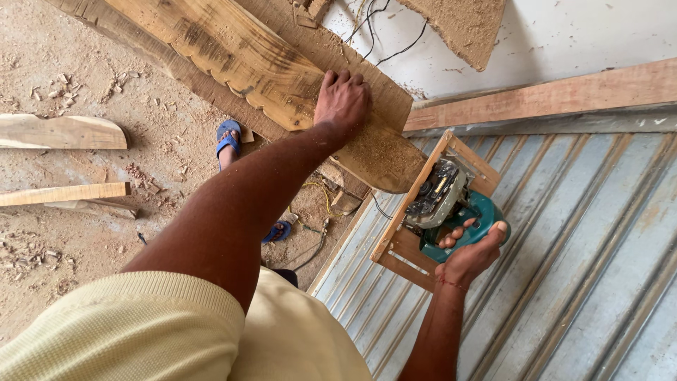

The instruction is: The person uses a handheld router with a wooden guide jig to cut a decorative scalloped edge along a long plank. They repeatedly guide the router along the plank's edge, pausing briefly to reposition the workpiece and continue the cut.

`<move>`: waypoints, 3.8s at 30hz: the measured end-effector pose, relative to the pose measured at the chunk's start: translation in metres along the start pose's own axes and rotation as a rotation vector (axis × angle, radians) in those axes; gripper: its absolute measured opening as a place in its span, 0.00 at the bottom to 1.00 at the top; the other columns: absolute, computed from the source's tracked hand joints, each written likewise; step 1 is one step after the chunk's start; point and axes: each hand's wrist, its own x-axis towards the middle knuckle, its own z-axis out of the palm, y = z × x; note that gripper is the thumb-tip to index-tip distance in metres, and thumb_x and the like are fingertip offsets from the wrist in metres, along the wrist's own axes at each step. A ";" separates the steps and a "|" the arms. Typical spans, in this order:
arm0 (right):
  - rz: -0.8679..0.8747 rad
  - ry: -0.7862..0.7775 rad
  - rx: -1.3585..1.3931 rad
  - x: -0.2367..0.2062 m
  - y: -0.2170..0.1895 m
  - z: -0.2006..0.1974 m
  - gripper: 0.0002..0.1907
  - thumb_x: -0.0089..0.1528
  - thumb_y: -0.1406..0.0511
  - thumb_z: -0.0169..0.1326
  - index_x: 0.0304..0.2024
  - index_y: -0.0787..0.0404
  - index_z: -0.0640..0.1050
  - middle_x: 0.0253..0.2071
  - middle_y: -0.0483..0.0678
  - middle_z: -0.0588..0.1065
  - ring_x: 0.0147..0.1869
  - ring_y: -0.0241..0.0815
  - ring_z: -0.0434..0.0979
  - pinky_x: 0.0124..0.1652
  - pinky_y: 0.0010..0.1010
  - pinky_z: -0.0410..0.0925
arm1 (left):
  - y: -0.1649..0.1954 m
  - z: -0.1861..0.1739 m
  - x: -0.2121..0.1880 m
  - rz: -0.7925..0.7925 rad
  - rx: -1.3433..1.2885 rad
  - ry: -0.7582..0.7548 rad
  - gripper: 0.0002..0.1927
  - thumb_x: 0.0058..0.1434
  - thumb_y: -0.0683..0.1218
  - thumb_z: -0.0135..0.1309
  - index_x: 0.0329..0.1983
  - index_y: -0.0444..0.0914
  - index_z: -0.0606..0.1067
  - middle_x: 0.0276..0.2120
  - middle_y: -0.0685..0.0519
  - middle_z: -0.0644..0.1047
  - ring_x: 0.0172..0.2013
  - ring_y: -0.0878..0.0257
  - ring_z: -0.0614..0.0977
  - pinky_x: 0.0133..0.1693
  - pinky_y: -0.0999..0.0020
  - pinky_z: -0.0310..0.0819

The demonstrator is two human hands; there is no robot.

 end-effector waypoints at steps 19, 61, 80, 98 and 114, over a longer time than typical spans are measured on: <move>0.026 0.017 0.011 0.019 -0.002 0.001 0.29 0.72 0.44 0.33 0.34 0.60 0.69 0.21 0.46 0.65 0.19 0.38 0.63 0.19 0.31 0.61 | 0.003 0.014 -0.002 0.041 0.006 0.102 0.14 0.72 0.48 0.39 0.38 0.38 0.74 0.38 0.51 0.74 0.44 0.57 0.73 0.55 0.52 0.61; 0.046 0.107 0.166 0.039 0.014 -0.066 0.33 0.70 0.41 0.38 0.43 0.60 0.79 0.19 0.44 0.67 0.17 0.35 0.64 0.17 0.28 0.61 | 0.037 0.009 -0.008 -0.015 0.090 0.159 0.13 0.69 0.50 0.45 0.44 0.39 0.77 0.51 0.43 0.76 0.55 0.50 0.74 0.62 0.43 0.55; 0.054 0.106 0.353 -0.043 0.020 -0.056 0.32 0.71 0.43 0.38 0.44 0.62 0.79 0.19 0.45 0.68 0.18 0.35 0.65 0.19 0.28 0.62 | 0.053 -0.008 -0.017 -0.060 0.103 0.117 0.20 0.75 0.52 0.36 0.36 0.39 0.76 0.43 0.44 0.77 0.47 0.53 0.75 0.59 0.48 0.60; 0.115 0.118 0.326 -0.039 0.027 -0.013 0.28 0.71 0.44 0.39 0.33 0.59 0.71 0.20 0.46 0.66 0.19 0.38 0.64 0.20 0.32 0.62 | 0.020 0.005 -0.004 -0.014 0.098 0.122 0.21 0.74 0.53 0.33 0.38 0.39 0.76 0.43 0.46 0.76 0.47 0.54 0.75 0.55 0.52 0.63; 0.077 0.112 0.188 -0.025 0.024 -0.006 0.29 0.70 0.43 0.37 0.34 0.60 0.70 0.21 0.46 0.66 0.19 0.39 0.63 0.20 0.32 0.62 | 0.011 0.007 0.000 -0.008 0.051 0.057 0.19 0.73 0.50 0.34 0.38 0.39 0.76 0.45 0.46 0.75 0.50 0.54 0.73 0.60 0.48 0.60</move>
